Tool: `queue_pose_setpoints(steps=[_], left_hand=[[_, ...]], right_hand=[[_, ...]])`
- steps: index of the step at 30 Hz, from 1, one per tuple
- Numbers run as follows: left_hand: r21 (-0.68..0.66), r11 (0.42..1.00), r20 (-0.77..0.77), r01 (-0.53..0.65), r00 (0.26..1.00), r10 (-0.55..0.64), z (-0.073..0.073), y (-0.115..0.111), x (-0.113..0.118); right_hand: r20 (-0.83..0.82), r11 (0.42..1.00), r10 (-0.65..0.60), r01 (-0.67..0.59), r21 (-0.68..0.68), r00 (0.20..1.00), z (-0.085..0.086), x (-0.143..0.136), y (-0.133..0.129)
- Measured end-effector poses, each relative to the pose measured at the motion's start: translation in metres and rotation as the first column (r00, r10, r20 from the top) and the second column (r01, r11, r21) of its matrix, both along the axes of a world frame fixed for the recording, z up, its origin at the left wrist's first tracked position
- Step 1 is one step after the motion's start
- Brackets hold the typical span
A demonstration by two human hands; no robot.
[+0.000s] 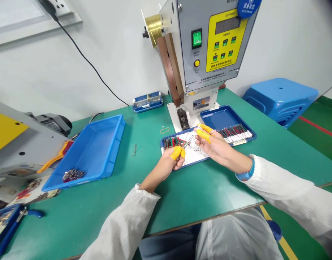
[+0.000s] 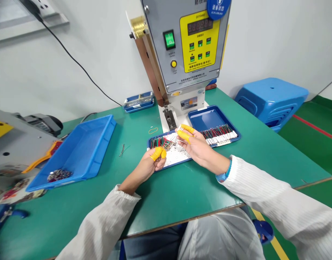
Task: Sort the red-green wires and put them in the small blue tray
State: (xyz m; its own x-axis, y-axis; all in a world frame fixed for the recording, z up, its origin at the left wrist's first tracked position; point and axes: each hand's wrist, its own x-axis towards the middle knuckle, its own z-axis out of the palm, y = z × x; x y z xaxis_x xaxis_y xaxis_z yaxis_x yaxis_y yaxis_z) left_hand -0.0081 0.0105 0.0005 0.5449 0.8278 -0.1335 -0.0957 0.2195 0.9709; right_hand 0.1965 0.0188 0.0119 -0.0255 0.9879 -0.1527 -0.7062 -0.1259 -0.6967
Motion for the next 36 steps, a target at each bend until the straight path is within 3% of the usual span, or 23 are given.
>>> queue_pose_setpoints(steps=[36], left_hand=[[0.013,1.000,-0.008,0.024,1.000,-0.024,-0.0041,0.0024,-0.0017]], right_hand=[[-0.013,0.996,0.082,-0.082,0.036,0.997,-0.0026,-0.0010,-0.0034]])
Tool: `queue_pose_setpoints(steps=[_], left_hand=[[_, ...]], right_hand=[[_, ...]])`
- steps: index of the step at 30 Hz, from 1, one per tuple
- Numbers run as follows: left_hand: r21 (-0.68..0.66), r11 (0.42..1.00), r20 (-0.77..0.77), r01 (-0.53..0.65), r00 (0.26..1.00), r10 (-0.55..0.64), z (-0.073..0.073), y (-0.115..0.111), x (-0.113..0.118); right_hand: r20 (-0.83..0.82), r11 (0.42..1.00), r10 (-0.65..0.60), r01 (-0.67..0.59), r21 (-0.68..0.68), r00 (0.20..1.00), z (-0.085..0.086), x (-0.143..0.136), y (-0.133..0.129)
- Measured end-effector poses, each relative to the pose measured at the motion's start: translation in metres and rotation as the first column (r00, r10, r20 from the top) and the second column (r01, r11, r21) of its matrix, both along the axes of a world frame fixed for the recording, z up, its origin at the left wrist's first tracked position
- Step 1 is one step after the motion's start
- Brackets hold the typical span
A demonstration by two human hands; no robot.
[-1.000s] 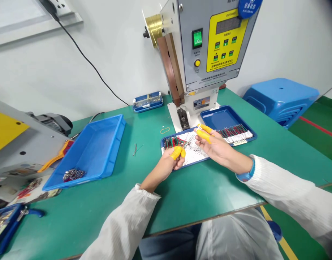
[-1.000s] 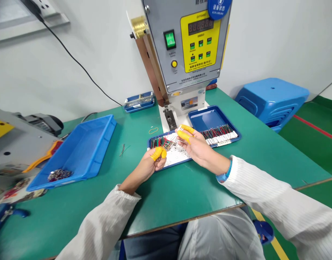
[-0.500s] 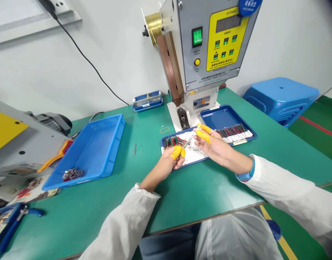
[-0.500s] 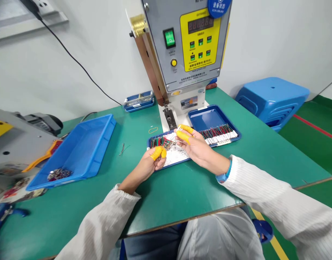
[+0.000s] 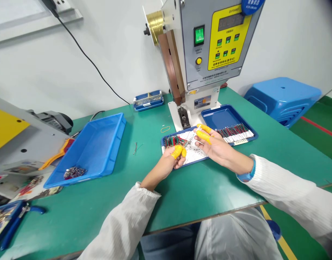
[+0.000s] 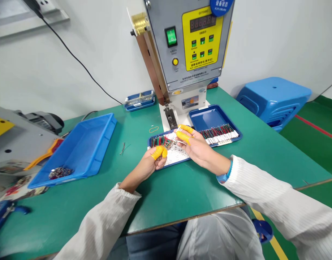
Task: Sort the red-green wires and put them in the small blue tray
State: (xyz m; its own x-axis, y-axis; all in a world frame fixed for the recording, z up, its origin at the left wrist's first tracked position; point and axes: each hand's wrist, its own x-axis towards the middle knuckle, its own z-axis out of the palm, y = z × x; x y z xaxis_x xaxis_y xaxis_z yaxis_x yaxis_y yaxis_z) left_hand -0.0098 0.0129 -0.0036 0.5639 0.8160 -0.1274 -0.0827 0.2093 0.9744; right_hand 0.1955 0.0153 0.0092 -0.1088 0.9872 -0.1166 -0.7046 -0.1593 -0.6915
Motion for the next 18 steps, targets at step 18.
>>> queue_pose_setpoints(steps=[18], left_hand=[[-0.008,1.000,0.002,-0.006,1.000,0.006,0.0028,-0.0021,0.0013]], right_hand=[[0.020,1.000,0.020,-0.020,0.018,1.000,-0.0011,0.0000,-0.0001]])
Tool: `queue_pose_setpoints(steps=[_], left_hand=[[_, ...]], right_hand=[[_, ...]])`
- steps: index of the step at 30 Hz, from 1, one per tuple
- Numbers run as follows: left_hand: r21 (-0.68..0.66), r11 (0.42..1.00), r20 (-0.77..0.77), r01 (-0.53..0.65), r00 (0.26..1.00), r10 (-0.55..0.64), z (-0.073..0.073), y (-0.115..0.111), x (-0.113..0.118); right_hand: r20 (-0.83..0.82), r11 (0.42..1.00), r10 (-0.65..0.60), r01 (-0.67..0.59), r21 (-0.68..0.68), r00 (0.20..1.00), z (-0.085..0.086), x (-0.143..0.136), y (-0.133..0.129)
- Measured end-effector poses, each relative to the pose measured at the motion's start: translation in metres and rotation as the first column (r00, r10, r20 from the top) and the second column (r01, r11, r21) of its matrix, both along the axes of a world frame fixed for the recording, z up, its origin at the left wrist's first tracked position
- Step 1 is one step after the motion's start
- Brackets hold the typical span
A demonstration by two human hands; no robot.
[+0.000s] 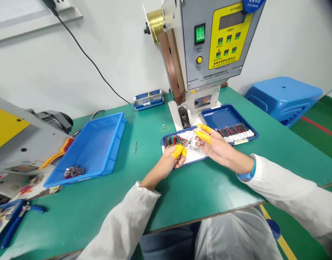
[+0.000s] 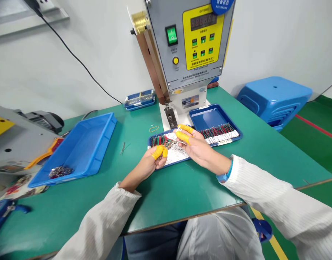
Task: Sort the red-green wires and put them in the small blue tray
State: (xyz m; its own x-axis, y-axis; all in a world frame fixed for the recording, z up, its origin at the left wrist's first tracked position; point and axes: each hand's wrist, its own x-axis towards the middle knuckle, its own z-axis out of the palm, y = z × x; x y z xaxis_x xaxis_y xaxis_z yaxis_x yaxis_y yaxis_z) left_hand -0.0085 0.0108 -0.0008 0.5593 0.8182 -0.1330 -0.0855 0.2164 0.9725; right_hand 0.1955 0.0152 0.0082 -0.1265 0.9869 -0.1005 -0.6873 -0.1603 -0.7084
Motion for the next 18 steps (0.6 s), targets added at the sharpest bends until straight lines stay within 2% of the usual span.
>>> queue_pose_setpoints(steps=[18], left_hand=[[-0.019,1.000,-0.001,-0.023,1.000,0.023,0.0001,-0.0006,0.0004]], right_hand=[[0.029,0.999,-0.019,0.019,0.030,0.999,0.0038,-0.0007,-0.0021]])
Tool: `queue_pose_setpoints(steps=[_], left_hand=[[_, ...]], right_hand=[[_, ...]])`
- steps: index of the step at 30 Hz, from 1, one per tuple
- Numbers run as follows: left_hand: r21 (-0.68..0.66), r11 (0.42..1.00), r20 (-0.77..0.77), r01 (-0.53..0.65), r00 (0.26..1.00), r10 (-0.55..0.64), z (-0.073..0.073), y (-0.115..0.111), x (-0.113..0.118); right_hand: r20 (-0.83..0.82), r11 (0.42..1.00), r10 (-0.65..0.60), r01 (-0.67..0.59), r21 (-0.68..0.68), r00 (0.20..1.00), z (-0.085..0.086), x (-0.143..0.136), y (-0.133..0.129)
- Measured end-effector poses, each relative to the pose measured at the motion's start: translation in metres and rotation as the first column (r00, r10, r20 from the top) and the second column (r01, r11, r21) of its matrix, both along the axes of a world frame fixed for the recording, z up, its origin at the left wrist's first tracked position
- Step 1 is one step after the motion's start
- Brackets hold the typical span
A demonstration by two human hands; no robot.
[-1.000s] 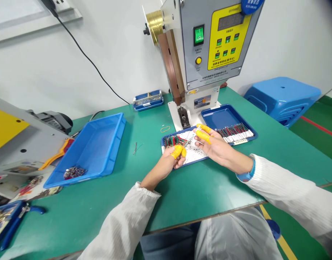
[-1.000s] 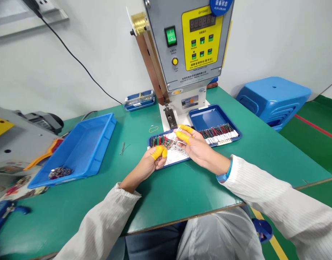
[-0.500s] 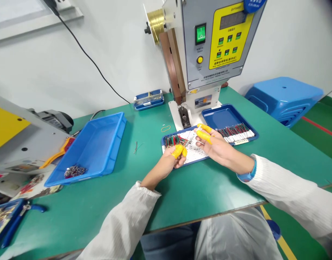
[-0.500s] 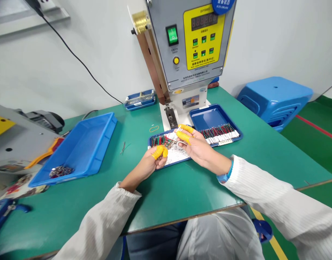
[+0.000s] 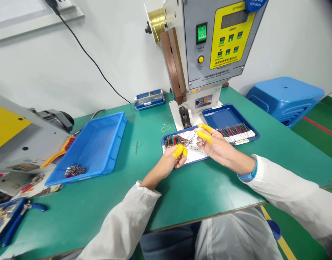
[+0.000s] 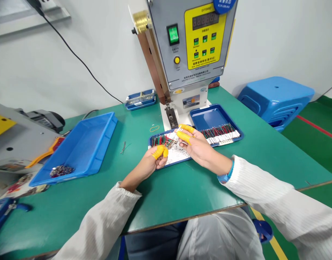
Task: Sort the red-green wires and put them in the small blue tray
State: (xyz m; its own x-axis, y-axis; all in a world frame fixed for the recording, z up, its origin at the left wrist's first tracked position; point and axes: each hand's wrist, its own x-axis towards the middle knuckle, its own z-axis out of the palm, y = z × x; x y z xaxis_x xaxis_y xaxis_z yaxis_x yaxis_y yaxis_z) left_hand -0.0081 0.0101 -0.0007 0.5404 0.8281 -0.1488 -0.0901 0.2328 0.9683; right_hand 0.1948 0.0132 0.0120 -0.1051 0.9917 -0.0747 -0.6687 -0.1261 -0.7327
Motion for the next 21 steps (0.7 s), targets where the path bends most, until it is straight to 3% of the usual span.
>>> queue_pose_setpoints(steps=[21], left_hand=[[0.069,0.997,-0.083,0.022,0.996,-0.016,-0.0026,0.0005,-0.0004]], right_hand=[[-0.007,1.000,0.007,-0.007,-0.003,1.000,-0.0013,-0.0023,-0.0021]])
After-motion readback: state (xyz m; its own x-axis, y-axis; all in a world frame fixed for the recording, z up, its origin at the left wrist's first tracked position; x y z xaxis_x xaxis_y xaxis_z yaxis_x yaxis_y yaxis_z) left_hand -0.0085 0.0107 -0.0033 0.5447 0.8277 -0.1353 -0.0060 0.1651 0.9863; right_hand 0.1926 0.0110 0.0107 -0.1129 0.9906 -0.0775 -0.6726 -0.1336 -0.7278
